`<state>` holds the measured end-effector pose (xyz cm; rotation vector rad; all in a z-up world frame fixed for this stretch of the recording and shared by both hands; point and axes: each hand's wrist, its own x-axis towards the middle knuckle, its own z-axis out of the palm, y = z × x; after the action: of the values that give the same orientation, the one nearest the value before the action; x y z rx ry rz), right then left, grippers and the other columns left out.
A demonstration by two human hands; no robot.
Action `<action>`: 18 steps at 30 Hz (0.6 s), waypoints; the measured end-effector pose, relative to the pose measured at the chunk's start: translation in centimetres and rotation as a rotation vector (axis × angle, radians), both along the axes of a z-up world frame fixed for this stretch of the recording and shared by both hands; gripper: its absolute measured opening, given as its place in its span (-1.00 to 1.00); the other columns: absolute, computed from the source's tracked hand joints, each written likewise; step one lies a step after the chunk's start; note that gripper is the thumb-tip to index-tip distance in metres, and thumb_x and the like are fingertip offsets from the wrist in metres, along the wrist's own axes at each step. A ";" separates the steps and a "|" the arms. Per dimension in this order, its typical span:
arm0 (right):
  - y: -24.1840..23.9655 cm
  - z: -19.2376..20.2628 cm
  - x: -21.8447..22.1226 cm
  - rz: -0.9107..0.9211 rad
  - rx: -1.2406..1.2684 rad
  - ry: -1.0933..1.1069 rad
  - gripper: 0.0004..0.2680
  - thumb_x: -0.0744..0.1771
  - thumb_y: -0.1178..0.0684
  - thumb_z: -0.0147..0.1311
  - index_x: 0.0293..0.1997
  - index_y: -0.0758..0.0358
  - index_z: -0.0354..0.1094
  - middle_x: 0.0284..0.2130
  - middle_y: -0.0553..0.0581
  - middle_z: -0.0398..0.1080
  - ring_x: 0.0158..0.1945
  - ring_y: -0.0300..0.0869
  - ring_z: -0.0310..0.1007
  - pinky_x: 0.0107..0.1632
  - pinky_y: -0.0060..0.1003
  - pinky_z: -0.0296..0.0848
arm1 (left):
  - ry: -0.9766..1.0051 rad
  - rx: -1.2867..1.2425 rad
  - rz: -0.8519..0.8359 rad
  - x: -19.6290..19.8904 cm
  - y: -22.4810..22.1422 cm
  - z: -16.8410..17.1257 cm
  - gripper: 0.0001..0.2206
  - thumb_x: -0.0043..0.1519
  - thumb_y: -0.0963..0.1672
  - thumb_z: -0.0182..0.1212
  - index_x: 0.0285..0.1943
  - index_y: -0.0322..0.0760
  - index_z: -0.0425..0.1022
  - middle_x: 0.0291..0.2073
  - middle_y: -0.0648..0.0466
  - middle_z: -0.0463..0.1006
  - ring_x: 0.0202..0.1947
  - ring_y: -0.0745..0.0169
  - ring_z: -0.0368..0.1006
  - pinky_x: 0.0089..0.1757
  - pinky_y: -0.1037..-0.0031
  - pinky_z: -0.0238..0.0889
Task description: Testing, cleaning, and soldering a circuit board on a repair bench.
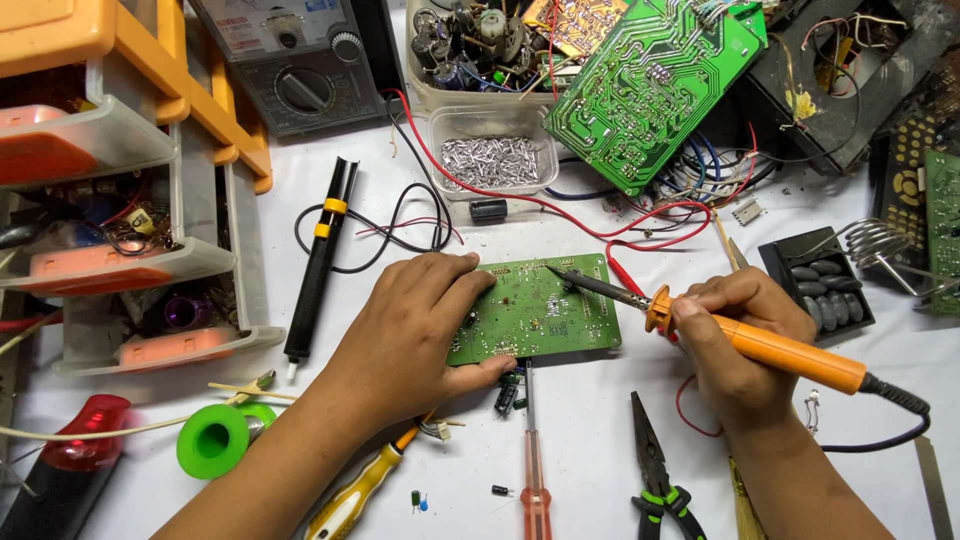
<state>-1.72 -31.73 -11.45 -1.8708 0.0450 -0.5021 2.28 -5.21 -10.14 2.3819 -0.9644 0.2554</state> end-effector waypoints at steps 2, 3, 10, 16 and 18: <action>0.6 0.7 0.0 0.054 -0.010 -0.029 -0.90 0.20 0.22 0.00 -0.51 0.31 0.12 -0.62 0.17 0.23 -0.51 -0.21 0.28 -0.33 -0.44 0.32 | 0.004 -0.003 0.000 0.0 0.0 0.0 -0.44 -0.08 0.09 0.24 -0.05 -0.33 0.29 -0.12 -0.07 0.36 -0.10 -0.02 0.26 -0.09 0.26 0.08; 0.8 1.1 0.0 0.107 -0.021 -0.058 -0.89 0.19 0.24 -0.02 -0.54 0.32 0.09 -0.70 0.18 0.21 -0.60 -0.20 0.24 -0.40 -0.44 0.31 | 0.010 -0.007 -0.001 0.0 0.0 0.0 -0.44 -0.07 0.09 0.24 -0.05 -0.35 0.28 -0.13 -0.06 0.37 -0.10 0.00 0.26 -0.09 0.28 0.08; 0.6 0.8 -0.2 0.087 -0.116 -0.101 -0.87 0.19 0.27 0.02 -0.55 0.34 0.10 -0.67 0.17 0.20 -0.55 -0.18 0.28 -0.37 -0.44 0.32 | 0.008 -0.009 0.020 -0.1 0.0 -0.1 -0.38 -0.09 0.09 0.28 0.00 -0.39 0.22 -0.17 -0.08 0.38 -0.13 -0.03 0.28 -0.09 0.27 0.09; 0.6 0.7 -0.1 0.090 -0.093 -0.076 -0.88 0.20 0.24 -0.01 -0.54 0.32 0.08 -0.70 0.17 0.22 -0.59 -0.21 0.25 -0.40 -0.46 0.27 | 0.033 -0.025 0.015 -0.2 0.0 0.0 -0.40 -0.09 0.08 0.28 -0.01 -0.35 0.20 -0.20 -0.07 0.37 -0.17 -0.04 0.27 -0.12 0.28 0.09; 0.6 0.6 -0.1 0.077 -0.109 -0.081 -0.89 0.20 0.21 -0.01 -0.54 0.32 0.10 -0.68 0.18 0.25 -0.59 -0.21 0.26 -0.39 -0.46 0.26 | 0.039 -0.027 0.012 -0.1 0.0 0.0 -0.41 -0.10 0.07 0.30 -0.03 -0.32 0.20 -0.24 -0.06 0.36 -0.21 -0.02 0.27 -0.15 0.30 0.09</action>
<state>-1.79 -31.10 -10.80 -1.9481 -0.1102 -0.5354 2.15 -5.17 -10.12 2.3600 -0.9226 0.2241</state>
